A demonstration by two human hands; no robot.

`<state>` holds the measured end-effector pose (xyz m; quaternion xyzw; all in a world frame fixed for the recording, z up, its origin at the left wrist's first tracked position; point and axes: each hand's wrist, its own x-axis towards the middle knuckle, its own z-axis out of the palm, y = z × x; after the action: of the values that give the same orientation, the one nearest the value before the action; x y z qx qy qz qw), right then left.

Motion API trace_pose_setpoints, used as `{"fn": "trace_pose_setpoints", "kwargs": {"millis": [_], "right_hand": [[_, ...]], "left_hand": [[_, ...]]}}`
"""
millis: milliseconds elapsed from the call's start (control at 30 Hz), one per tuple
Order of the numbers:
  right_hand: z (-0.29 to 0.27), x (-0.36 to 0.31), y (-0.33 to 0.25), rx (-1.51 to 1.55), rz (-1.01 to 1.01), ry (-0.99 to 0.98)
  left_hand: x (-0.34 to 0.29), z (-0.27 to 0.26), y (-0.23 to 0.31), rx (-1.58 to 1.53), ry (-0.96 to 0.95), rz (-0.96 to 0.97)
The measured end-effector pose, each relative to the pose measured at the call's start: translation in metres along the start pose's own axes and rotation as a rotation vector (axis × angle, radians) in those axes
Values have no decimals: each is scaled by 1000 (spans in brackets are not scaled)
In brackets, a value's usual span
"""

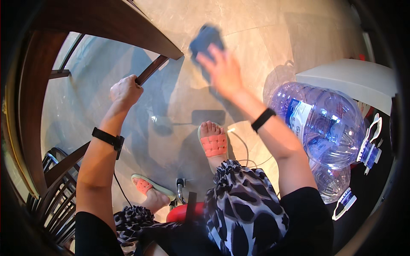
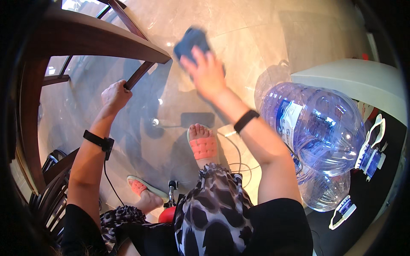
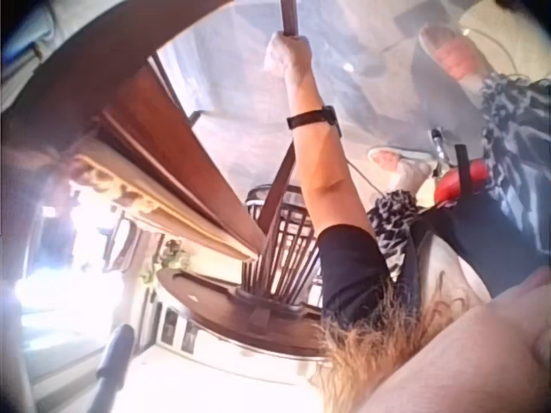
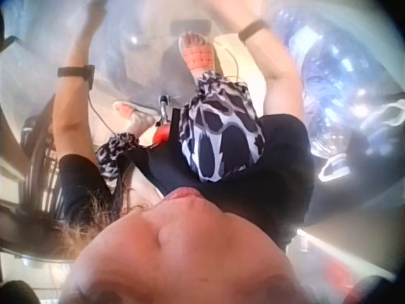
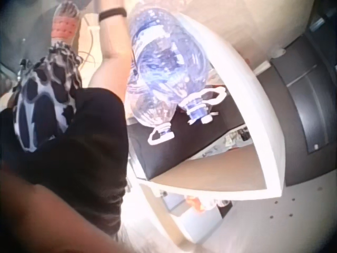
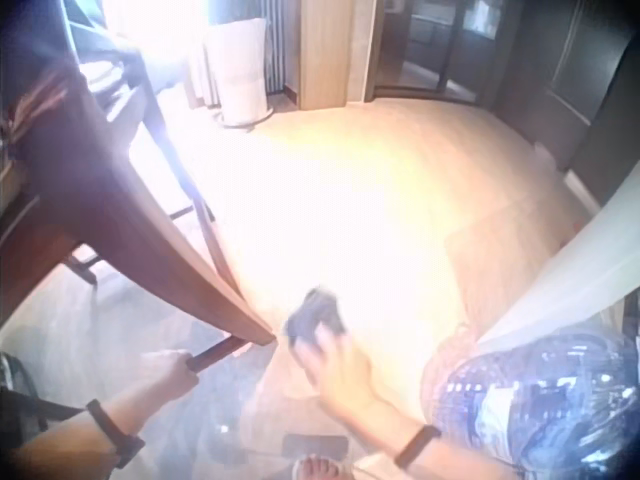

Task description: The person wipes the floor with a cloth, moving a chair and a bin to reach different areas.

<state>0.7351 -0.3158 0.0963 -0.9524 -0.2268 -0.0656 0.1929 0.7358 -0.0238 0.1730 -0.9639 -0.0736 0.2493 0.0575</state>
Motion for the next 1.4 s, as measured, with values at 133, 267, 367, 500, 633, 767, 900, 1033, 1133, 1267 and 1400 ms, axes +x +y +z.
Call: {"fn": "trace_pose_setpoints", "kwargs": {"millis": [133, 267, 367, 500, 633, 767, 900, 1033, 1133, 1267, 1400], "right_hand": [[4, -63, -29, 84, -253, -365], [9, -46, 2, -16, -203, -409], [21, 11, 27, -123, -70, -325], [3, 55, 38, -152, 174, -235], [-23, -9, -8, -149, -70, -205], [-24, -116, -41, 27, -151, -555], [-14, -122, -11, -66, -13, -423], [-5, -48, 49, -269, 156, -347], [-23, 1, 57, -222, 200, -226], [-42, -6, -34, -30, 37, -94], [-44, -21, -121, 345, 3, -230]], "left_hand": [[3, 6, 10, -5, -27, -13], [1, 10, 15, -9, -48, -9], [-11, 6, 5, -74, 30, -29], [-52, -35, -14, -187, 120, 167], [-105, -45, -72, -229, 3, 249], [-175, -45, -111, -111, -166, 203], [-217, -13, -110, -227, -380, 160], [-226, 13, -102, -314, -466, 247], [-220, 27, -122, -441, -382, 230], [-234, 65, -174, -588, -268, 7], [-269, 124, -221, -662, -250, -264]]}}
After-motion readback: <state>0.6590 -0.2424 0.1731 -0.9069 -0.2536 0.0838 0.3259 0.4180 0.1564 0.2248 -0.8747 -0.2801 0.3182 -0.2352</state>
